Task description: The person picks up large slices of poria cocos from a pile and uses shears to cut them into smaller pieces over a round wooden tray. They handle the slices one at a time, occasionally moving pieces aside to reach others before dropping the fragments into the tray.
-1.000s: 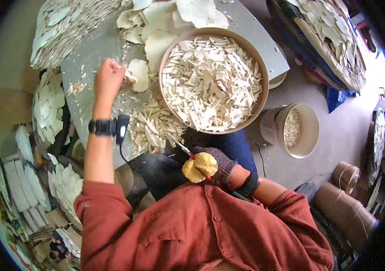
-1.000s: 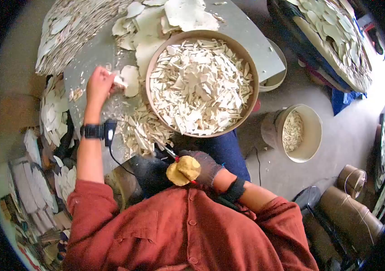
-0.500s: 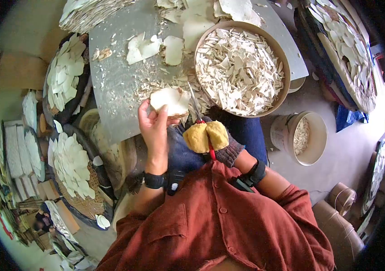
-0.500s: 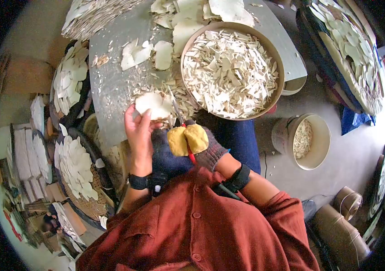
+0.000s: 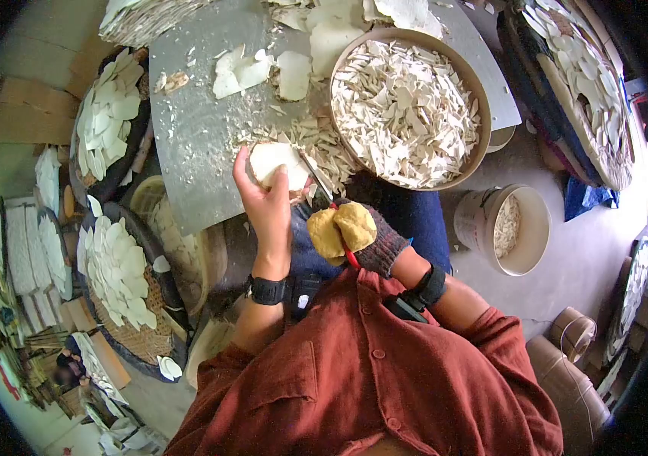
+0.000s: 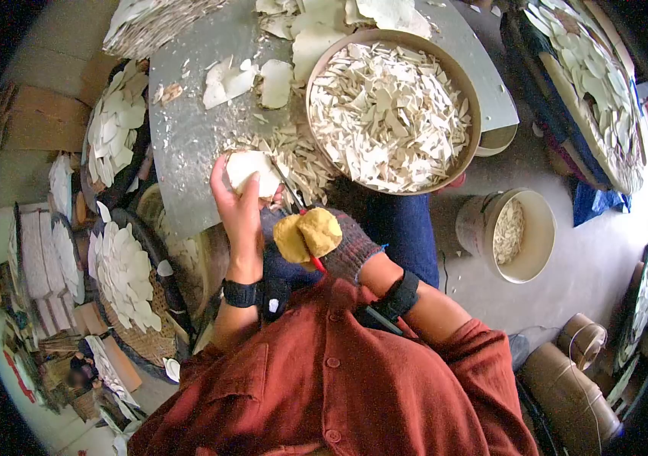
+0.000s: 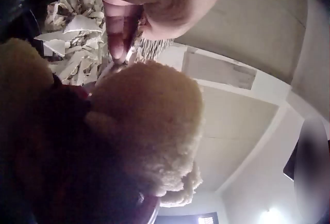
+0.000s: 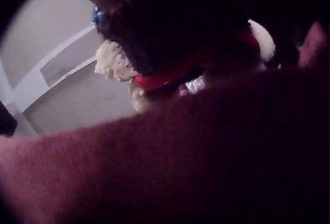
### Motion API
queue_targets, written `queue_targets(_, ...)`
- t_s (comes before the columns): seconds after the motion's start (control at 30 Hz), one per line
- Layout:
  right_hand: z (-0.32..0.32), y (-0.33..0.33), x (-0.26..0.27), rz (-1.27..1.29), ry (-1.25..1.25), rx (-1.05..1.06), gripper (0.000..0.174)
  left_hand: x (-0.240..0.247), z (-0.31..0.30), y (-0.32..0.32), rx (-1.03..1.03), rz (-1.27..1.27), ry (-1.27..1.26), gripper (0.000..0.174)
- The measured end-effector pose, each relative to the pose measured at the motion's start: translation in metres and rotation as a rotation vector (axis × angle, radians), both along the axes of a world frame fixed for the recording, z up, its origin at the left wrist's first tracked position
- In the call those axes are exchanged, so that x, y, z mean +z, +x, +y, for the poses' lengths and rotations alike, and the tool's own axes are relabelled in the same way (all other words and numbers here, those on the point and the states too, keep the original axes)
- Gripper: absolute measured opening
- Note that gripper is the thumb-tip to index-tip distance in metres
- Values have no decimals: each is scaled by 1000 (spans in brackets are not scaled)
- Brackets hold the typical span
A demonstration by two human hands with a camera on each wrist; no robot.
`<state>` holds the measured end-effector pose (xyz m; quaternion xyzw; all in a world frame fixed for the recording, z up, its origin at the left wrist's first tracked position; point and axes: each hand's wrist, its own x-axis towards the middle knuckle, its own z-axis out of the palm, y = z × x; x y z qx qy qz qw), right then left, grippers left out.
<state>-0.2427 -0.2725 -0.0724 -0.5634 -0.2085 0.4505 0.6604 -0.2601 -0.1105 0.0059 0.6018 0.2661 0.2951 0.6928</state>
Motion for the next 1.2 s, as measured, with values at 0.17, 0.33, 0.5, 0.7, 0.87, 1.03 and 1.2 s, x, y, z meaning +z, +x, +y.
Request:
queue_targets(0.17,1,0,-28,-112,-1,0,21,5,4,6,-89,5,-42,49)
queue_targets(0.33,0,2,-30,-50,28,-92,35,2,9,9,-182,54,-48,51)
queue_targets(0.5,-1,4,-12,-176,62,-60,36,-15,14,11,-108,48,45,51)
queue_targets(0.7,1,7,-16,-177,-11,-55,36,1,12,8,-332,134,-172,49)
queue_targets(0.87,6,9,-21,-105,14,-24,42,3,18,6,-371,193,-165,49)
queue_targets(1.03,5,11,-24,-201,1,-6,43,3,26,4,-436,208,-118,51)
queue_targets(1.2,1,13,-26,-175,-94,75,31,-2,33,5,-525,275,-207,54)
